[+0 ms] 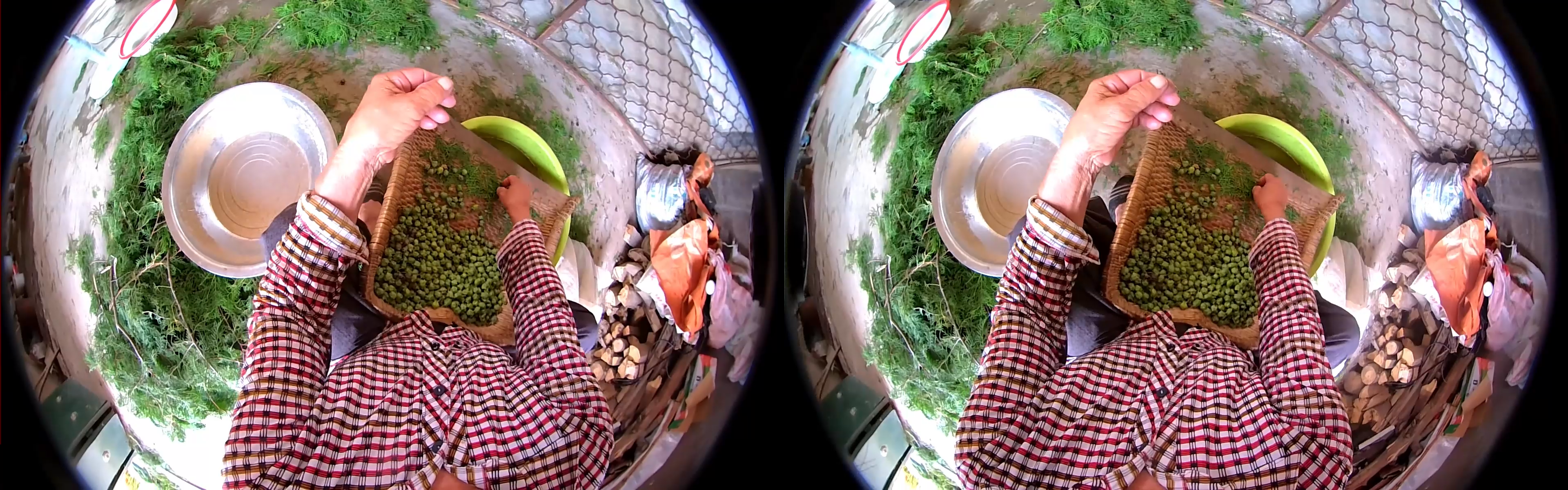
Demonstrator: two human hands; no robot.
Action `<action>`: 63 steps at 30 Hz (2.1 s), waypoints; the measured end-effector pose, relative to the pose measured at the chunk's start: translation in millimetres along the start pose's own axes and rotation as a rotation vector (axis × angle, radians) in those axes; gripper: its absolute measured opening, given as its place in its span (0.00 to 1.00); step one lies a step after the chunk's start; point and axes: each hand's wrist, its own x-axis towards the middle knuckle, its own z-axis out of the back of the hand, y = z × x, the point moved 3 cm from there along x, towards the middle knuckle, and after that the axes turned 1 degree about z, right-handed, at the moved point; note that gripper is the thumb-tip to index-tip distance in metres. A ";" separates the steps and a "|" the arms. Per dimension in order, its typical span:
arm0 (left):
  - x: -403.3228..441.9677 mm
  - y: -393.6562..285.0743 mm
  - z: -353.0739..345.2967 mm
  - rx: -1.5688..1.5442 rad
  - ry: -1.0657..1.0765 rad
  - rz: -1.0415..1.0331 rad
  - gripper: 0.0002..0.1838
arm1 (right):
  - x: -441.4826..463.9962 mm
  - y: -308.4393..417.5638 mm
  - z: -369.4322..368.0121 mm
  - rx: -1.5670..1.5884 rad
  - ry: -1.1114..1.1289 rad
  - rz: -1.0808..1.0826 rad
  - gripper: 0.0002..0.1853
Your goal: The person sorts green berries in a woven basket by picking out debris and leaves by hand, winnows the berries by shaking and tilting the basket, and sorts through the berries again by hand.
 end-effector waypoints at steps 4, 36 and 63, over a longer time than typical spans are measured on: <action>-1.5 1.4 -4.8 -0.029 0.038 0.030 0.10 | 4.4 -13.8 -6.6 0.009 0.044 -0.090 0.06; -1.4 4.6 -7.3 0.014 0.054 0.047 0.11 | -105.3 72.3 41.1 0.713 0.804 0.267 0.11; -6.2 2.4 -8.1 0.034 0.054 0.064 0.11 | -19.9 74.6 -4.8 0.310 0.123 0.099 0.09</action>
